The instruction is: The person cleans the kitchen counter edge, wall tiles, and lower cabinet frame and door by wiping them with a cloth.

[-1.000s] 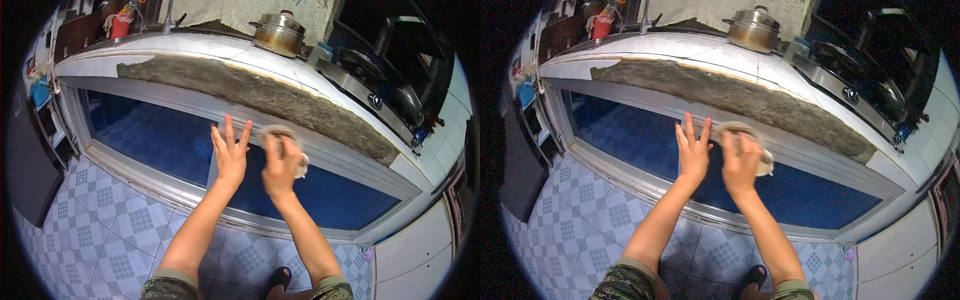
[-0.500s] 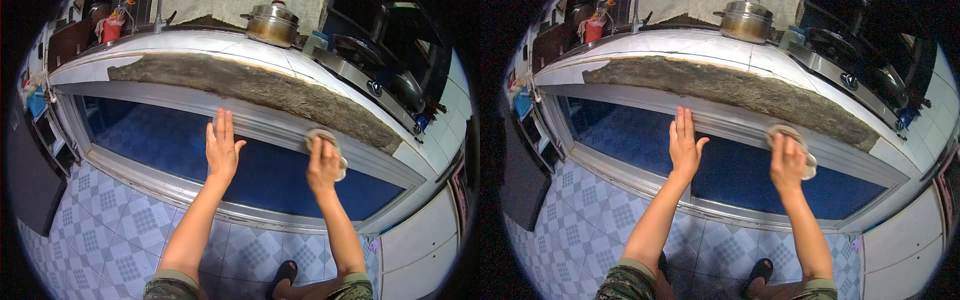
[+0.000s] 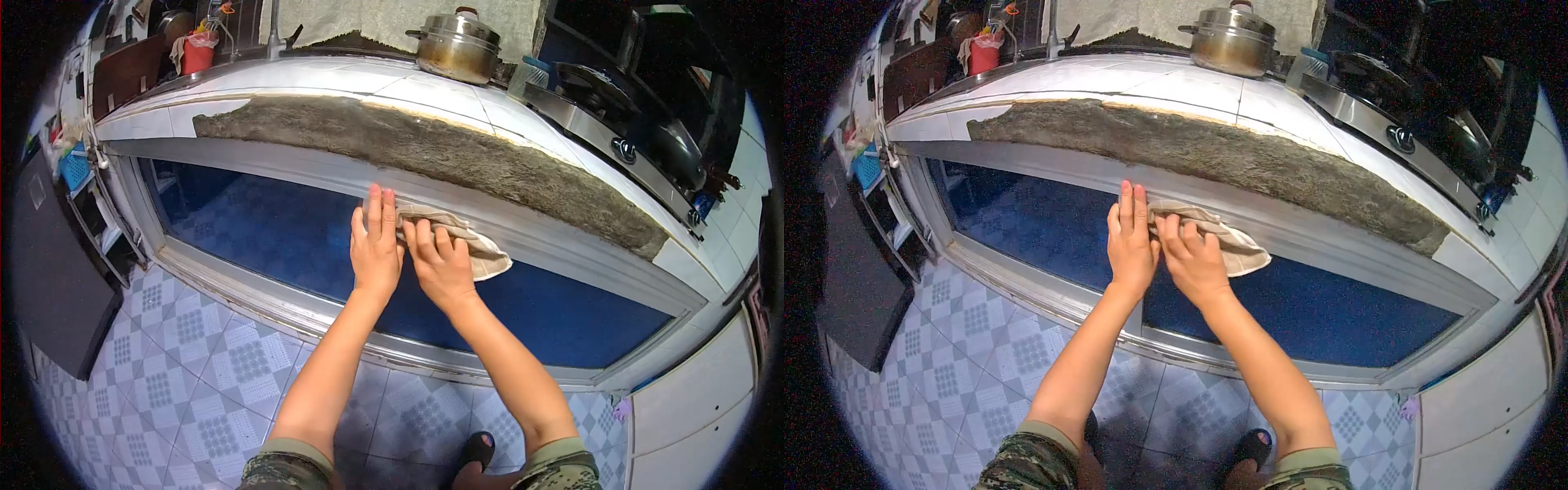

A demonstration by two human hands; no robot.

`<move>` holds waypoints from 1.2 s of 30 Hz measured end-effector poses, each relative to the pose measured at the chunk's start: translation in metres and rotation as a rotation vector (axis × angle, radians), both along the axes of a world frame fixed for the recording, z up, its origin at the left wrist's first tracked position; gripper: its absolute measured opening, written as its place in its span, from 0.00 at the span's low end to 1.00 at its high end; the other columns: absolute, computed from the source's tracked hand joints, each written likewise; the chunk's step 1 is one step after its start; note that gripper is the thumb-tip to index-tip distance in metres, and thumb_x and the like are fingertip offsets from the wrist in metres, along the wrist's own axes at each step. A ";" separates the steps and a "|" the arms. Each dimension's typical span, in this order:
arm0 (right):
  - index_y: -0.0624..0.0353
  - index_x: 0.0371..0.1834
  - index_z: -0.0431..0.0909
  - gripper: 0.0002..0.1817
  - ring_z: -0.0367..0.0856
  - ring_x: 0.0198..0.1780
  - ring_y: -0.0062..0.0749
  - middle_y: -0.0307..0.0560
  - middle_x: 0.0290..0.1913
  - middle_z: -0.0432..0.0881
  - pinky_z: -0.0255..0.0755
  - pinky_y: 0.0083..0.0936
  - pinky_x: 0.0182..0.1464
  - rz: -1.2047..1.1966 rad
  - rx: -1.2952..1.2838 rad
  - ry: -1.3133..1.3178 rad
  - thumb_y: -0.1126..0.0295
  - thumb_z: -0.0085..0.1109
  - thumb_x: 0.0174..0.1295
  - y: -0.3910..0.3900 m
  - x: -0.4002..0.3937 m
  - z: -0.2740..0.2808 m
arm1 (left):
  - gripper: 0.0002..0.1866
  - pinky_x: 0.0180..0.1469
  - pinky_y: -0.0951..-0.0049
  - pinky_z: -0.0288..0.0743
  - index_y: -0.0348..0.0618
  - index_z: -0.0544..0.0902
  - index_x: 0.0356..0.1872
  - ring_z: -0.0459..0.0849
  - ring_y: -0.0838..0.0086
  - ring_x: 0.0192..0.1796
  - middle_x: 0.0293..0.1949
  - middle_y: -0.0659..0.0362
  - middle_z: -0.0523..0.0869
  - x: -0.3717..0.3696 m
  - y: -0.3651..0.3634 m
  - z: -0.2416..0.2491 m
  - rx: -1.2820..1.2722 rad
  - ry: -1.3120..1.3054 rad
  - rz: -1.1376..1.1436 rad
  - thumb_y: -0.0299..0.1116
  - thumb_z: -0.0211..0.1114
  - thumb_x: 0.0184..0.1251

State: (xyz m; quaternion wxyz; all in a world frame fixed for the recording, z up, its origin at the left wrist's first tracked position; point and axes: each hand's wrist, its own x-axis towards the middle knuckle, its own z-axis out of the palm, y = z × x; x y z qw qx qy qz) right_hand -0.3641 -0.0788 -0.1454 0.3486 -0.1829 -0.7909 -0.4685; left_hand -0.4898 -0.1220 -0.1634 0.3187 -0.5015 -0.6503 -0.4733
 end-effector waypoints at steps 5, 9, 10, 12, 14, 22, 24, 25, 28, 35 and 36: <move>0.50 0.62 0.75 0.27 0.68 0.52 0.35 0.40 0.56 0.69 0.66 0.31 0.43 -0.012 0.057 -0.095 0.65 0.53 0.55 0.017 0.072 0.003 | 0.53 0.58 0.59 0.73 0.47 0.55 0.74 0.69 0.47 0.59 0.75 0.55 0.53 -0.002 -0.003 0.001 0.002 0.001 -0.035 0.29 0.75 0.43; 0.48 0.60 0.76 0.25 0.68 0.52 0.38 0.42 0.57 0.69 0.66 0.35 0.40 -0.103 0.091 -0.054 0.68 0.56 0.55 0.036 0.155 -0.003 | 0.54 0.58 0.58 0.71 0.48 0.55 0.75 0.68 0.47 0.59 0.76 0.55 0.53 0.000 0.000 0.000 0.017 -0.017 -0.044 0.36 0.76 0.43; 0.50 0.59 0.77 0.24 0.68 0.51 0.40 0.44 0.57 0.69 0.66 0.35 0.40 -0.092 0.061 -0.043 0.71 0.57 0.55 0.038 0.167 -0.004 | 0.54 0.59 0.57 0.70 0.48 0.55 0.75 0.68 0.46 0.59 0.76 0.56 0.52 0.000 0.000 0.000 0.019 -0.017 -0.039 0.35 0.76 0.44; 0.53 0.59 0.77 0.24 0.69 0.50 0.41 0.45 0.56 0.70 0.66 0.36 0.41 -0.087 0.067 -0.026 0.72 0.57 0.54 0.037 0.172 -0.003 | 0.54 0.60 0.56 0.69 0.48 0.54 0.75 0.68 0.45 0.60 0.76 0.56 0.52 0.003 0.000 -0.001 0.018 -0.028 -0.026 0.35 0.76 0.45; 0.54 0.59 0.77 0.24 0.70 0.49 0.41 0.46 0.56 0.71 0.66 0.36 0.41 -0.071 0.011 0.025 0.73 0.57 0.54 0.031 0.159 -0.003 | 0.54 0.61 0.55 0.68 0.48 0.53 0.75 0.67 0.45 0.60 0.76 0.55 0.51 0.004 0.001 -0.001 0.016 -0.028 -0.020 0.35 0.76 0.45; 0.57 0.65 0.70 0.29 0.69 0.49 0.37 0.46 0.57 0.68 0.67 0.33 0.41 -0.050 -0.125 0.010 0.67 0.52 0.55 0.005 0.067 -0.001 | 0.55 0.62 0.55 0.67 0.45 0.50 0.76 0.67 0.44 0.61 0.77 0.52 0.46 0.003 0.001 -0.001 -0.015 -0.003 -0.010 0.35 0.75 0.47; 0.56 0.65 0.70 0.29 0.68 0.50 0.35 0.43 0.57 0.68 0.67 0.30 0.41 -0.049 -0.104 -0.025 0.66 0.52 0.56 0.004 0.064 0.004 | 0.54 0.62 0.55 0.66 0.43 0.50 0.75 0.66 0.44 0.61 0.76 0.48 0.47 0.003 0.000 0.000 -0.013 0.022 -0.018 0.35 0.74 0.49; 0.56 0.65 0.70 0.29 0.68 0.50 0.35 0.43 0.57 0.68 0.67 0.30 0.41 -0.066 -0.109 -0.009 0.66 0.52 0.56 0.007 0.071 0.007 | 0.53 0.63 0.55 0.65 0.42 0.50 0.75 0.66 0.45 0.61 0.76 0.47 0.47 0.003 -0.002 0.001 -0.005 0.035 -0.027 0.35 0.74 0.50; 0.52 0.64 0.72 0.29 0.68 0.50 0.34 0.41 0.56 0.68 0.66 0.31 0.42 0.015 -0.066 -0.046 0.67 0.53 0.54 0.014 0.095 0.008 | 0.51 0.62 0.55 0.66 0.42 0.52 0.75 0.66 0.46 0.61 0.76 0.49 0.49 0.005 -0.004 0.004 0.024 0.070 -0.051 0.36 0.73 0.51; 0.48 0.63 0.73 0.28 0.67 0.52 0.38 0.42 0.59 0.66 0.66 0.37 0.44 -0.165 -0.096 0.001 0.71 0.55 0.54 0.038 0.218 -0.010 | 0.52 0.66 0.53 0.61 0.38 0.47 0.75 0.61 0.43 0.66 0.76 0.46 0.45 0.011 -0.008 0.009 -0.041 0.051 -0.072 0.33 0.72 0.54; 0.49 0.63 0.73 0.28 0.67 0.52 0.40 0.42 0.59 0.66 0.66 0.38 0.45 -0.197 -0.129 0.025 0.72 0.55 0.53 0.039 0.233 -0.014 | 0.51 0.68 0.50 0.57 0.38 0.48 0.75 0.59 0.43 0.68 0.76 0.45 0.45 0.015 -0.010 0.011 -0.060 0.064 0.008 0.34 0.72 0.54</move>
